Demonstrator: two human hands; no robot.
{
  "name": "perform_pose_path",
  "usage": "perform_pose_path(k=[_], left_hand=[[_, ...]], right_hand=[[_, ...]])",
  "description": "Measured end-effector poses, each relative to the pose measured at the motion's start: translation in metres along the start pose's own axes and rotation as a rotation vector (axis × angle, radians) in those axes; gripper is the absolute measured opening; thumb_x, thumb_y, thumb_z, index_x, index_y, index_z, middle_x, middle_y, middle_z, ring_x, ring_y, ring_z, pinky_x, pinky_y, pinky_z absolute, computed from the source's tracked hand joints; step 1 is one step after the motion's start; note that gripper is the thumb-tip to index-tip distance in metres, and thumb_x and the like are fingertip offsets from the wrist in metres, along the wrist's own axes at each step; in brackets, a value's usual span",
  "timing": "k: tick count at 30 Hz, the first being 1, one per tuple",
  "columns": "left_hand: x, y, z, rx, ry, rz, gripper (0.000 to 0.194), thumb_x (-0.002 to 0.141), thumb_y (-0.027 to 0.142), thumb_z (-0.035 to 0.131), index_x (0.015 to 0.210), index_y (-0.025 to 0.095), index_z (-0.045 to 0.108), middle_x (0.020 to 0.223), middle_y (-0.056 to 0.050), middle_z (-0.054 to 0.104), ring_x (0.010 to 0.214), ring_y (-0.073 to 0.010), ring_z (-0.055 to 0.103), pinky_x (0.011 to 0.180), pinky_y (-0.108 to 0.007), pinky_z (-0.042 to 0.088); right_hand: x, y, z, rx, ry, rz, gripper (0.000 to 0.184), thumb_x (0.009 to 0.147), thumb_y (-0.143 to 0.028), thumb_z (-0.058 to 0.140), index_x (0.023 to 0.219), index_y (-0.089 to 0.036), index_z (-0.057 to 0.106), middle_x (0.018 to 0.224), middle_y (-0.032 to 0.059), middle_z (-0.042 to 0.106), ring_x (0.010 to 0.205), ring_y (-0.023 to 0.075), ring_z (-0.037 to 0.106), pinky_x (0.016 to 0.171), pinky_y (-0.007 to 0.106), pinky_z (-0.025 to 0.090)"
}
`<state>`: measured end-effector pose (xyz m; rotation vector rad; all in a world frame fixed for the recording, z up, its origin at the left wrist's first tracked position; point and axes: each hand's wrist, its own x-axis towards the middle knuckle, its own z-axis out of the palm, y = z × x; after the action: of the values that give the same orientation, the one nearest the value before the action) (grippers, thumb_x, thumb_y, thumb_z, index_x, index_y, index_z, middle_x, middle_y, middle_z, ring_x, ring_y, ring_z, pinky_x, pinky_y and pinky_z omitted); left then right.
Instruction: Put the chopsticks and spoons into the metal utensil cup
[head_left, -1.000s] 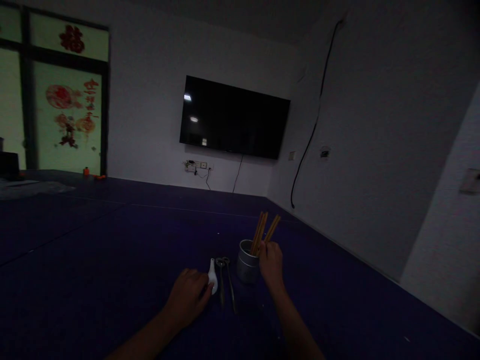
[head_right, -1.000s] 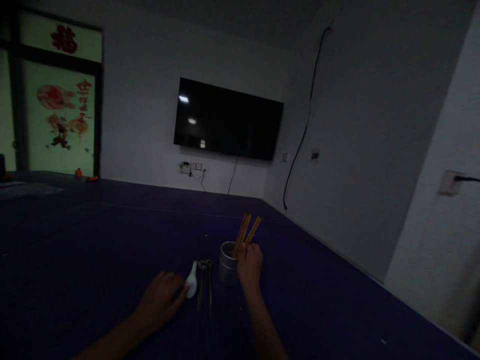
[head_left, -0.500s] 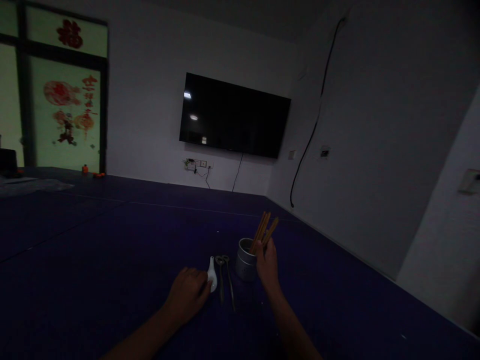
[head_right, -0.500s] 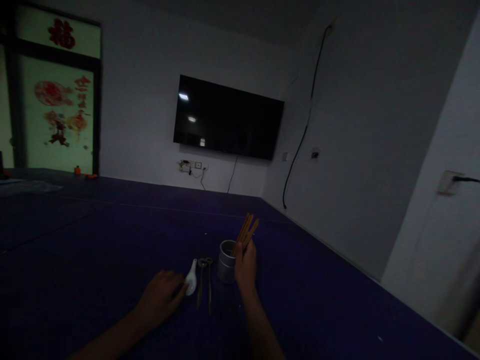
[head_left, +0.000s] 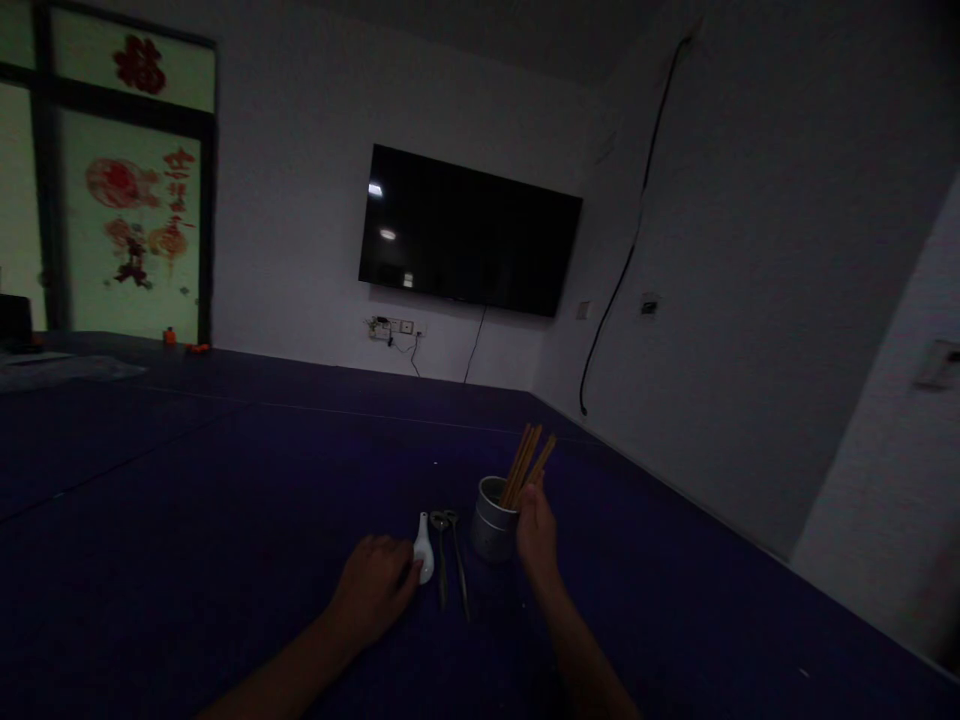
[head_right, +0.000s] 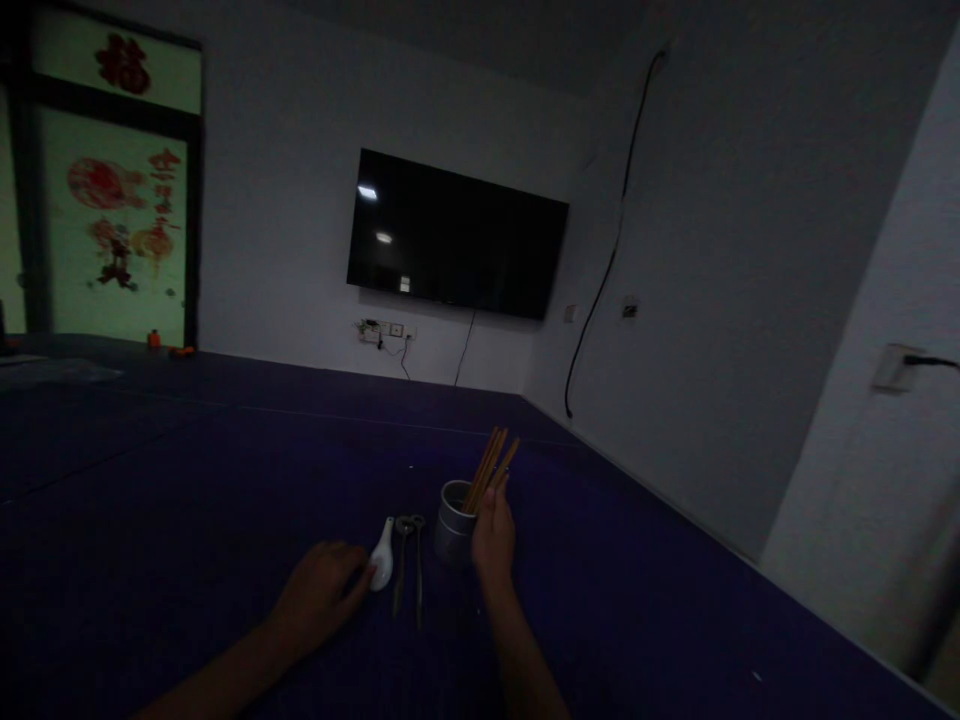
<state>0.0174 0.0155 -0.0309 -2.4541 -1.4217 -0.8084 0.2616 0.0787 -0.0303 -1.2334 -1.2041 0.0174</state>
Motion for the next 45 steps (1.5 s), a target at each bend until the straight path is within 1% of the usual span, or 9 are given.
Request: perform_pose_path(k=[4, 8, 10, 16, 21, 25, 30, 37, 45], left_hand=[[0.000, -0.002, 0.002, -0.013, 0.028, 0.010, 0.031, 0.089, 0.026, 0.035, 0.074, 0.018, 0.060, 0.069, -0.004, 0.064, 0.066, -0.0167, 0.059, 0.067, -0.029, 0.041], [0.000, -0.004, 0.003, -0.046, 0.029, 0.009, 0.029, 0.089, 0.026, 0.035, 0.077, 0.019, 0.061, 0.074, -0.005, 0.065, 0.071, -0.0173, 0.060, 0.068, -0.030, 0.043], [0.000, -0.005, 0.003, -0.065, 0.025, 0.011, 0.028, 0.089, 0.025, 0.036, 0.079, 0.019, 0.061, 0.079, -0.006, 0.066, 0.074, -0.0175, 0.060, 0.071, -0.030, 0.044], [-0.003, -0.009, 0.006, -0.117, 0.043, 0.045, 0.019, 0.085, 0.023, 0.045, 0.096, 0.019, 0.061, 0.096, -0.007, 0.064, 0.090, -0.0200, 0.058, 0.081, -0.034, 0.046], [-0.005, -0.015, 0.010, -0.153, -0.029, 0.119, 0.042, 0.085, 0.023, 0.047, 0.127, 0.020, 0.047, 0.126, -0.010, 0.055, 0.111, -0.0230, 0.050, 0.091, -0.039, 0.043], [-0.006, -0.018, 0.014, -0.191, -0.101, 0.141, 0.051, 0.085, 0.018, 0.044, 0.136, 0.025, 0.037, 0.136, -0.008, 0.048, 0.118, -0.0216, 0.046, 0.094, -0.039, 0.042], [-0.006, -0.018, 0.015, -0.204, -0.132, 0.146, 0.056, 0.084, 0.009, 0.041, 0.137, 0.027, 0.037, 0.135, -0.008, 0.050, 0.118, -0.0206, 0.047, 0.095, -0.038, 0.042], [-0.007, -0.019, 0.015, -0.204, -0.114, 0.165, 0.054, 0.083, 0.009, 0.042, 0.133, 0.029, 0.041, 0.132, -0.006, 0.053, 0.115, -0.0200, 0.049, 0.092, -0.037, 0.044], [-0.006, -0.015, 0.011, -0.178, -0.081, 0.119, 0.038, 0.081, 0.015, 0.048, 0.117, 0.023, 0.054, 0.121, -0.008, 0.058, 0.112, -0.0218, 0.052, 0.092, -0.038, 0.044]], right_hand=[[0.000, -0.013, -0.007, -0.102, 0.078, 0.043, 0.071, 0.091, -0.055, 0.021, 0.141, -0.004, 0.030, 0.132, 0.0227, 0.047, 0.123, 0.0290, 0.042, 0.098, 0.044, 0.033], [-0.003, -0.038, -0.020, -0.211, 0.269, -0.114, 0.063, 0.093, -0.049, 0.023, 0.139, -0.007, 0.034, 0.136, 0.0200, 0.043, 0.127, 0.0282, 0.036, 0.102, 0.046, 0.028], [-0.009, -0.052, -0.024, -0.218, 0.291, -0.200, 0.058, 0.093, -0.047, 0.025, 0.135, -0.011, 0.041, 0.132, 0.0183, 0.046, 0.123, 0.0279, 0.041, 0.100, 0.047, 0.030], [-0.039, -0.082, -0.015, -0.190, -0.062, -0.303, 0.044, 0.093, -0.040, 0.030, 0.121, -0.016, 0.056, 0.107, 0.0121, 0.066, 0.090, 0.0219, 0.064, 0.077, 0.034, 0.048], [-0.064, -0.097, 0.003, -0.252, -0.371, -0.418, 0.038, 0.093, -0.032, 0.032, 0.112, -0.021, 0.062, 0.096, 0.0071, 0.071, 0.079, 0.0187, 0.067, 0.069, 0.028, 0.048], [-0.072, -0.102, 0.009, -0.342, -0.559, -0.415, 0.036, 0.094, -0.031, 0.032, 0.102, -0.024, 0.066, 0.086, 0.0049, 0.072, 0.074, 0.0175, 0.067, 0.064, 0.025, 0.045], [-0.070, -0.096, 0.012, -0.395, -0.618, -0.385, 0.032, 0.093, -0.029, 0.035, 0.090, -0.026, 0.066, 0.078, 0.0022, 0.072, 0.067, 0.0160, 0.067, 0.055, 0.022, 0.039], [-0.071, -0.090, 0.014, -0.439, -0.617, -0.393, 0.034, 0.093, -0.029, 0.036, 0.076, -0.025, 0.065, 0.068, 0.0016, 0.070, 0.060, 0.0152, 0.064, 0.051, 0.022, 0.034], [-0.072, -0.084, 0.016, -0.458, -0.620, -0.411, 0.037, 0.094, -0.030, 0.034, 0.073, -0.025, 0.064, 0.066, 0.0013, 0.069, 0.059, 0.0154, 0.064, 0.050, 0.022, 0.034]])
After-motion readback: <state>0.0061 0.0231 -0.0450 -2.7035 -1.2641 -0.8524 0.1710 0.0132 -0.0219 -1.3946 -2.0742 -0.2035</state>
